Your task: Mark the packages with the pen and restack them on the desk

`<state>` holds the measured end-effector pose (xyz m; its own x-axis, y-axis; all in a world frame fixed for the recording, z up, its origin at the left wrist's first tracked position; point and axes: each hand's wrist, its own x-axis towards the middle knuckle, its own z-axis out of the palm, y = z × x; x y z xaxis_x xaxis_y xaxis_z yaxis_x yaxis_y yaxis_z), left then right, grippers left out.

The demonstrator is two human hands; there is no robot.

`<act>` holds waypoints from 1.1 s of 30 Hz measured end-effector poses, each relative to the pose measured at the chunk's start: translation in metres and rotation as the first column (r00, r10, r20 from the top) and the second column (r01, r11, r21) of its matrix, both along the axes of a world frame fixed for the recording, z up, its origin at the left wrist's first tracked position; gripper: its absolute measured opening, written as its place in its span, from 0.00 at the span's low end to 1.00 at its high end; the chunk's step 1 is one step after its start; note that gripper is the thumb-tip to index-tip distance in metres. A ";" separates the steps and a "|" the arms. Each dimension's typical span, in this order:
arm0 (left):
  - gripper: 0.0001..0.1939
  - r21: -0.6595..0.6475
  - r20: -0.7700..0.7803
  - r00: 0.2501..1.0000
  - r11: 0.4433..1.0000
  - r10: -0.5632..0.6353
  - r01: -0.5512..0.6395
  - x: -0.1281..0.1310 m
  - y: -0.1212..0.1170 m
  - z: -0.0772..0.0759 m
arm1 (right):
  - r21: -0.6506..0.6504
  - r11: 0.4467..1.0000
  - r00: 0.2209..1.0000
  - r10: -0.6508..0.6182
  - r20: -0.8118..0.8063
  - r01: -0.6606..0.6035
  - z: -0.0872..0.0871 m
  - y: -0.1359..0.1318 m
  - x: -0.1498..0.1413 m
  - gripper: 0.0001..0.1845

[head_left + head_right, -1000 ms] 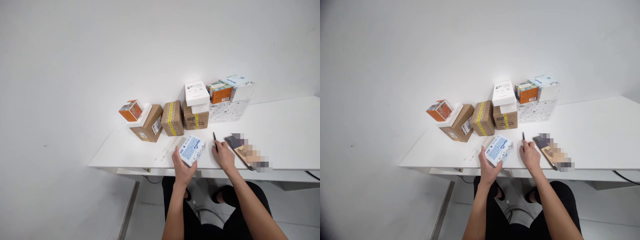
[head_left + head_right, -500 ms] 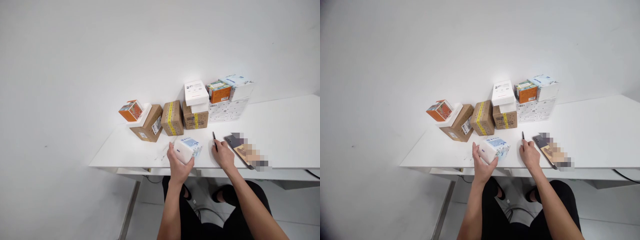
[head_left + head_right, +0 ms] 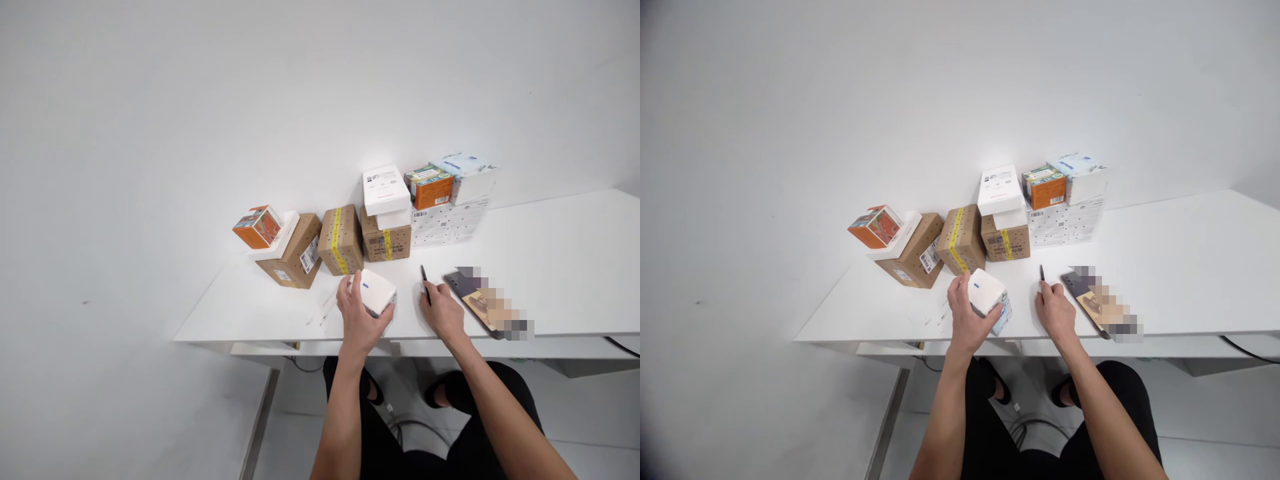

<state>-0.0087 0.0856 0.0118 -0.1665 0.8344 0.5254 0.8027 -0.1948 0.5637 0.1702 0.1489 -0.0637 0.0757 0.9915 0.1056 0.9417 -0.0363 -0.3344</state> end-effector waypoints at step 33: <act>0.40 -0.261 0.503 0.864 0.957 0.020 0.130 -0.021 -0.029 -0.054 | 0.013 0.999 0.999 -0.039 0.023 0.039 -0.005 0.002 0.000 0.20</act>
<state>-0.0294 0.0567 -0.0426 -0.2910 0.9476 0.1317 0.3937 -0.0068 0.9192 0.1701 0.1513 -0.0687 0.1118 0.9864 0.1202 0.9471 -0.0692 -0.3135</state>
